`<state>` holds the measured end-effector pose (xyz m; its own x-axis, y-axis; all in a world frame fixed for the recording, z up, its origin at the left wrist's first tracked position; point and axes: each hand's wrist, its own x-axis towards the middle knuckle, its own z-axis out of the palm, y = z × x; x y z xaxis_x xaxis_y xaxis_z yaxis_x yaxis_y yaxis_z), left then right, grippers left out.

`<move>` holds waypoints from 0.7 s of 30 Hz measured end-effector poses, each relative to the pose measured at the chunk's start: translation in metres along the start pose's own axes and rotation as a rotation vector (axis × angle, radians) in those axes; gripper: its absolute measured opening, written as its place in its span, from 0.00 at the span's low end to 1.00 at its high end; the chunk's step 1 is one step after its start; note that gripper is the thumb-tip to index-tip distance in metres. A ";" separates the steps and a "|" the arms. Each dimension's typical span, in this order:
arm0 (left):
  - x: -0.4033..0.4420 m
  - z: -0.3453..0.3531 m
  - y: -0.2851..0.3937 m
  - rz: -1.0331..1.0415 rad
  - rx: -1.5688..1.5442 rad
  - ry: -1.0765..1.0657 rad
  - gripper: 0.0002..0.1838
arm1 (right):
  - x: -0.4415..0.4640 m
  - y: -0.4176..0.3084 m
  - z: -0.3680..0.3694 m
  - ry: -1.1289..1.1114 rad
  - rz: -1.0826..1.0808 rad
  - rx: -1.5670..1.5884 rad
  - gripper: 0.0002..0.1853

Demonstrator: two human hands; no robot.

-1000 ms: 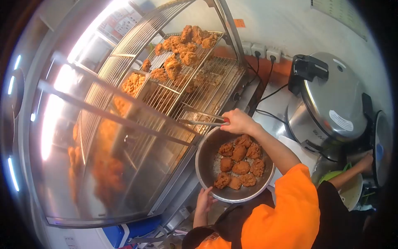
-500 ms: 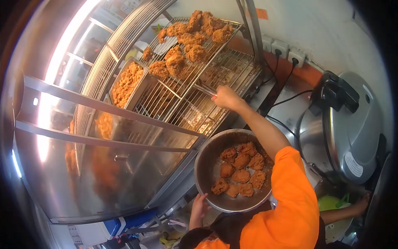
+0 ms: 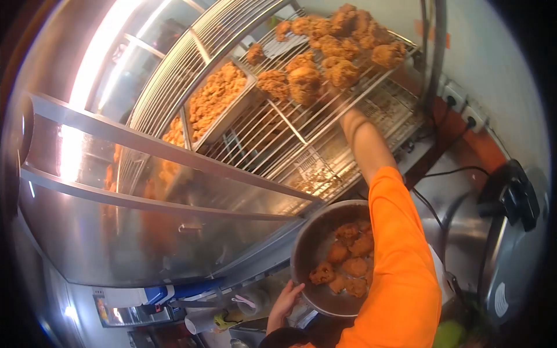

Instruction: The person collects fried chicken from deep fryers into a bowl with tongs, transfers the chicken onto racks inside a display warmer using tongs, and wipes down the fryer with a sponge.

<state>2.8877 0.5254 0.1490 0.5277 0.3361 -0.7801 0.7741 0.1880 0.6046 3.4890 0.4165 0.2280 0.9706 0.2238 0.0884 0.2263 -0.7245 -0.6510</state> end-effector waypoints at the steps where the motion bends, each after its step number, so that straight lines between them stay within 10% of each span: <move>1: 0.003 -0.003 -0.004 0.007 -0.019 -0.035 0.23 | 0.006 -0.003 0.006 -0.002 -0.004 -0.051 0.22; 21: 0.000 -0.004 0.001 0.044 -0.100 -0.133 0.24 | -0.060 0.106 -0.074 -0.294 -0.124 -0.399 0.31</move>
<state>2.8870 0.5297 0.1507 0.6066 0.2224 -0.7632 0.7143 0.2688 0.6461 3.4607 0.2785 0.2093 0.8832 0.4567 -0.1064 0.4081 -0.8603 -0.3054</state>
